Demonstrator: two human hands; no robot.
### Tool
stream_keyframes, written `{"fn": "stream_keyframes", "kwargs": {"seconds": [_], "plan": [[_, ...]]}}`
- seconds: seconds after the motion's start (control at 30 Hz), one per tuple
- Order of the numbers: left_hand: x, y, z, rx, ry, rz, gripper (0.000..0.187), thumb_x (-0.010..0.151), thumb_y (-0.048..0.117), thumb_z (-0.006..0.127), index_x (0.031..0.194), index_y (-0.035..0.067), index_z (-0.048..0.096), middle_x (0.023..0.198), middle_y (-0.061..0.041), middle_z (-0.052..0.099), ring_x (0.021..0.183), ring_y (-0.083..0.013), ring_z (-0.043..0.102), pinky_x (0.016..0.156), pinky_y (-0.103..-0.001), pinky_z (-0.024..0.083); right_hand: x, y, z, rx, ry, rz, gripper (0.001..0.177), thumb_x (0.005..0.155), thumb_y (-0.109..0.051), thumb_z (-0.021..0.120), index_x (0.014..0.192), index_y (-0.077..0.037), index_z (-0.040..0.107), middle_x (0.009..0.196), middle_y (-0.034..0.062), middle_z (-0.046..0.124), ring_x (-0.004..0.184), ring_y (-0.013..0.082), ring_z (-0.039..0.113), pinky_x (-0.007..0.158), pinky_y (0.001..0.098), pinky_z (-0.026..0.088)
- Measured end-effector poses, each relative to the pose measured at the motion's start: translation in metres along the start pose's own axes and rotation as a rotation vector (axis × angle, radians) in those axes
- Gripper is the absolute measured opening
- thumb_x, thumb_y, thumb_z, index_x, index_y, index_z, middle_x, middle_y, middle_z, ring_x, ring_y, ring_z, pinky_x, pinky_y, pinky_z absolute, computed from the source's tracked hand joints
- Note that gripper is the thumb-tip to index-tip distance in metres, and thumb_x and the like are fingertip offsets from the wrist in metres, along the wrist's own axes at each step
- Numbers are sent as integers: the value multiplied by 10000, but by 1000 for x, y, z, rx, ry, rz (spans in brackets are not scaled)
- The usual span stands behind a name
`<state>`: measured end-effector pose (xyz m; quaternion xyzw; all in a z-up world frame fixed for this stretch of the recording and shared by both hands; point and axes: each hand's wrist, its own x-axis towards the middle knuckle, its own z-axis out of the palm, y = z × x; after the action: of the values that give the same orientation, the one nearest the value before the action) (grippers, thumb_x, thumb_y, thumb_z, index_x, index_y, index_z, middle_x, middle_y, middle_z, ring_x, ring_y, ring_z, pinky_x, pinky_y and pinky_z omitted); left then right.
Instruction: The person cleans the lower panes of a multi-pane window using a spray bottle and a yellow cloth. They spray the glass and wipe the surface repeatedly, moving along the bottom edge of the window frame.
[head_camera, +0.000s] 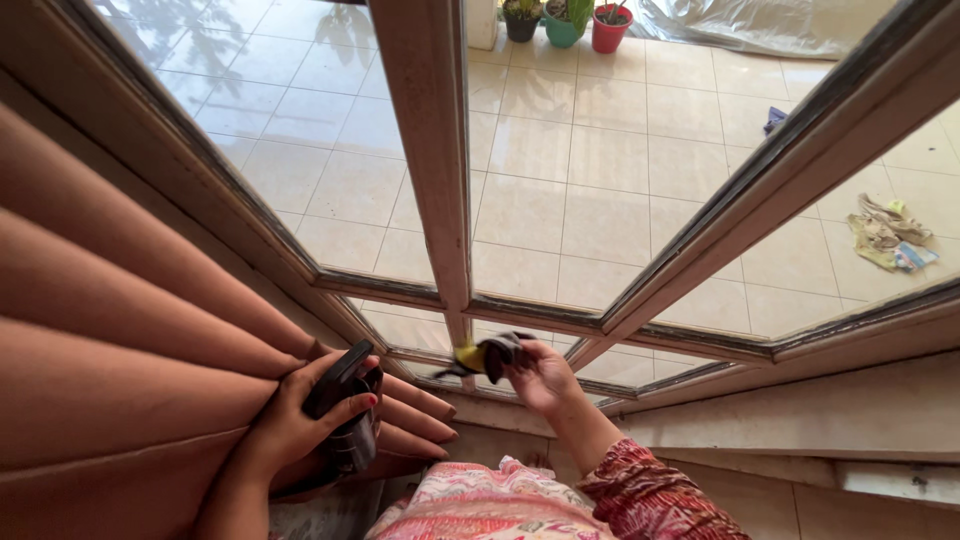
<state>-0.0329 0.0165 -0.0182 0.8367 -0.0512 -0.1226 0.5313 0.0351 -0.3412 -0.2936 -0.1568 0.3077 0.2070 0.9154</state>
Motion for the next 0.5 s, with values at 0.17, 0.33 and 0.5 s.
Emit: {"fn": "stream_keyframes", "kwargs": {"seconds": [0.17,0.33,0.5], "plan": [[-7,5,0,-15,4,-21,568,765,322,839,1255,73,693,1066,-69,786,1036,-138,699,912,-301,540,7,-11,-16,68,188,30,179,885,-79,579,1043,-10,627,1004,140,701,953,302,659,868,425,541],[-7,4,1,-12,9,-61,580,757,328,842,1258,78,694,1042,-73,784,1011,-147,711,899,-305,549,-13,-26,-18,104,-22,-30,191,890,-44,584,1058,21,648,1028,154,711,966,297,674,903,406,553],[-5,-1,2,-53,10,9,597,767,346,833,1276,68,687,1070,-70,782,1022,-142,707,904,-302,545,-11,-25,-30,246,304,-77,151,911,-74,584,1040,-19,639,1036,115,692,977,271,649,921,416,541]]}}
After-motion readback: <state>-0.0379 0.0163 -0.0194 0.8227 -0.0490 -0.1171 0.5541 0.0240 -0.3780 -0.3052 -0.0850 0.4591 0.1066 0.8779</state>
